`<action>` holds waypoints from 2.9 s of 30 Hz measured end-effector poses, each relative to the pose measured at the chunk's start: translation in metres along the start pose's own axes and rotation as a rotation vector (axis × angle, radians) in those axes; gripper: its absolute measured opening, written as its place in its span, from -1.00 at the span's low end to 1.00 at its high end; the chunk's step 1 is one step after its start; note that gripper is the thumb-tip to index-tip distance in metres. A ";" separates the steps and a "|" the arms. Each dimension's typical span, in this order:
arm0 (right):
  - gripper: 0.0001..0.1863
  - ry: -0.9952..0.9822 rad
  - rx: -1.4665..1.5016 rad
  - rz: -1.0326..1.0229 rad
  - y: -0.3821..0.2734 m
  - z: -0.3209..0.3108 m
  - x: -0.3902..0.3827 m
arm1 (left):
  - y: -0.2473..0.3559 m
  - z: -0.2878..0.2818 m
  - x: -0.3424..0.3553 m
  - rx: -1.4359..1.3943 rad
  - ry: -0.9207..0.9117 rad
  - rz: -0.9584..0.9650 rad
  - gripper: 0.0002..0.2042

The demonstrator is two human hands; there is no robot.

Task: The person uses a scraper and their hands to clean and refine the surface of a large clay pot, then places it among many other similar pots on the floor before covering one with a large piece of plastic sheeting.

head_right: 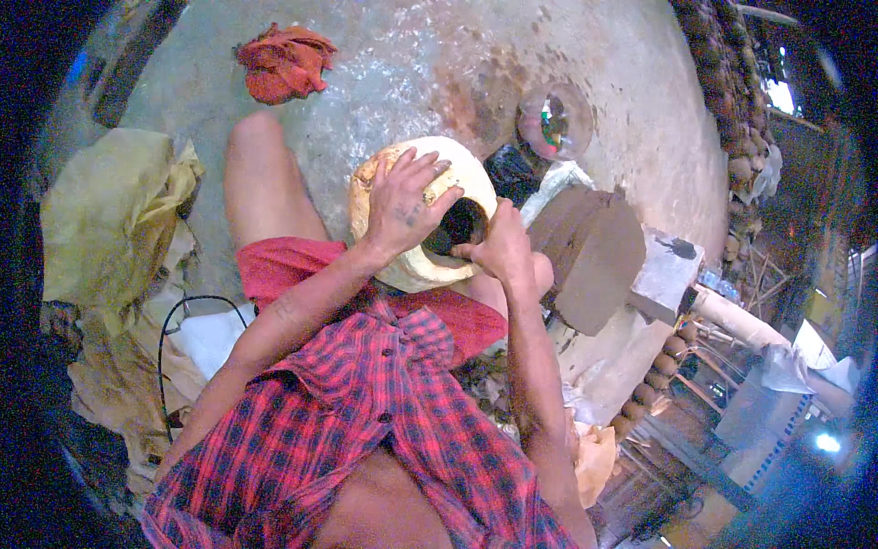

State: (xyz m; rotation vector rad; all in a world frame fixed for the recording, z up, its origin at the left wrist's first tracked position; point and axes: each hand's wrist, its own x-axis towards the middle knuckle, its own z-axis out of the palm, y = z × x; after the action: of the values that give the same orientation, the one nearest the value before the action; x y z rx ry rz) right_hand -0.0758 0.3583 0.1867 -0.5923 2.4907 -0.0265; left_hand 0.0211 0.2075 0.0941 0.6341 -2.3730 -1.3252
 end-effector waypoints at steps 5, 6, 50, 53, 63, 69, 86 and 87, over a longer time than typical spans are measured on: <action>-0.21 0.035 -0.149 0.062 0.008 0.009 0.011 | -0.001 0.004 -0.001 -0.015 0.005 -0.001 -0.47; -0.25 0.021 -0.194 0.093 0.008 0.008 0.016 | -0.002 0.004 0.000 -0.013 0.005 0.002 -0.47; -0.08 -0.569 -0.582 -0.374 0.019 -0.029 0.005 | -0.003 0.007 0.001 -0.042 -0.016 -0.080 -0.66; -0.04 -0.636 -0.451 -0.366 0.025 -0.024 -0.003 | -0.001 0.007 0.002 -0.040 -0.002 -0.088 -0.67; -0.66 -0.557 -0.811 -0.355 -0.010 -0.023 0.034 | -0.002 0.009 0.003 -0.047 0.009 -0.071 -0.67; -0.64 -0.711 -0.922 -0.219 -0.030 -0.015 0.028 | -0.005 0.009 0.003 -0.068 0.094 -0.063 -0.68; 0.05 -0.600 -0.480 -0.172 -0.006 -0.035 0.020 | -0.005 0.011 0.003 -0.072 0.122 -0.017 -0.67; 0.05 -0.597 -0.472 -0.167 -0.005 -0.034 0.020 | -0.004 0.010 0.003 -0.073 0.120 -0.026 -0.66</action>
State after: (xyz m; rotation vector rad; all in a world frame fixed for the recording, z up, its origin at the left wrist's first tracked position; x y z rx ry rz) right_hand -0.1067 0.3412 0.2047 -0.8516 1.8577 0.6005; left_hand 0.0140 0.2112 0.0857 0.7044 -2.2179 -1.3391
